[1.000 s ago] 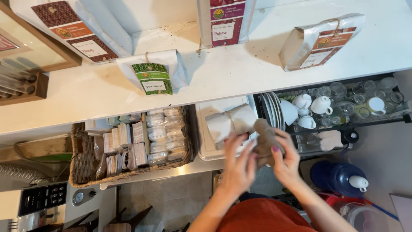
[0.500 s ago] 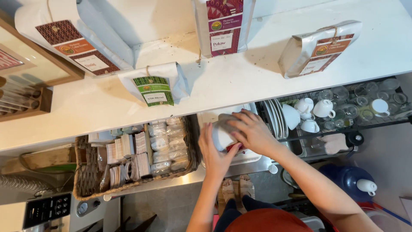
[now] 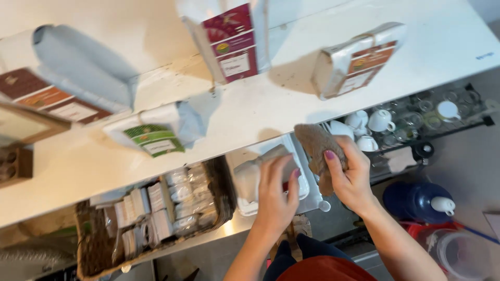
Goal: Wiping down coffee bean bags and a storage shelf with a cloth
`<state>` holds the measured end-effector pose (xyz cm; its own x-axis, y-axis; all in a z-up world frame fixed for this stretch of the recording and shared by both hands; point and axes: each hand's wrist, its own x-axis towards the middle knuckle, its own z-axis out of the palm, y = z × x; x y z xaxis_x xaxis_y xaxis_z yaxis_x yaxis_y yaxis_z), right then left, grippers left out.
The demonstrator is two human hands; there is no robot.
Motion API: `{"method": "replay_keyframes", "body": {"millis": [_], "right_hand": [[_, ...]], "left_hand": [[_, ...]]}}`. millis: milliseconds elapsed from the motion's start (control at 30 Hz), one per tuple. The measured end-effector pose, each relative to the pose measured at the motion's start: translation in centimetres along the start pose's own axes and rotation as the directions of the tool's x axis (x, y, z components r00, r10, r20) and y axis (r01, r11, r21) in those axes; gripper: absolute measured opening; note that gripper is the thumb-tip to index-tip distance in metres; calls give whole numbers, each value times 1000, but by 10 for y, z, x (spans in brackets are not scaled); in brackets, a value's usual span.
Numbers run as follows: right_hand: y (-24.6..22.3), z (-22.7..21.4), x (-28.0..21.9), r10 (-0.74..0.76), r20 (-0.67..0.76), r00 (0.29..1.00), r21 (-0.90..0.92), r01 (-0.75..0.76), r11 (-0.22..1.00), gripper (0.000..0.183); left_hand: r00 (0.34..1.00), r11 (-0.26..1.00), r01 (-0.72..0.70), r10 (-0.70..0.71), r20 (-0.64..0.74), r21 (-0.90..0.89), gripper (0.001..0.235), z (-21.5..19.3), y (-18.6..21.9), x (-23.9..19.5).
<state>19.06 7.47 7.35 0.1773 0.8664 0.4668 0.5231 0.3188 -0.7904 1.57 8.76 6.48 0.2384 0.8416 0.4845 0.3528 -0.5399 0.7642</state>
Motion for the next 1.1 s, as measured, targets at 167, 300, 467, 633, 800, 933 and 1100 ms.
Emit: {"method": "replay_keyframes", "body": {"millis": [167,300,467,633,800,933,1100], "right_hand": [[51,-42,18,82,-291,953,-27,-94,995,36],[143,-146,67,-146,-500,853,-357,-49,933,15],[264,-243,156,67,-426,902,-496,-295,817,21],[266,-184,210,360,-347,866,-828,-463,316,41],[259,-110,242,-211,105,972,-479,235,846,23],[333,-180,311,-390,-15,921,-634,293,716,22],[411,-170,339,63,-184,981,-872,-193,450,46]], "left_hand": [[974,967,-206,188,-126,-151,14,49,28,80],[987,977,32,-64,-147,-211,95,79,12,130],[992,968,124,-123,17,-218,109,100,-19,178],[991,869,129,-130,32,-478,71,116,-29,193],[993,849,76,-112,-37,-523,59,123,-36,191],[989,848,131,-149,7,-514,62,119,-32,192],[993,908,114,-93,71,-404,80,116,-41,195]]}}
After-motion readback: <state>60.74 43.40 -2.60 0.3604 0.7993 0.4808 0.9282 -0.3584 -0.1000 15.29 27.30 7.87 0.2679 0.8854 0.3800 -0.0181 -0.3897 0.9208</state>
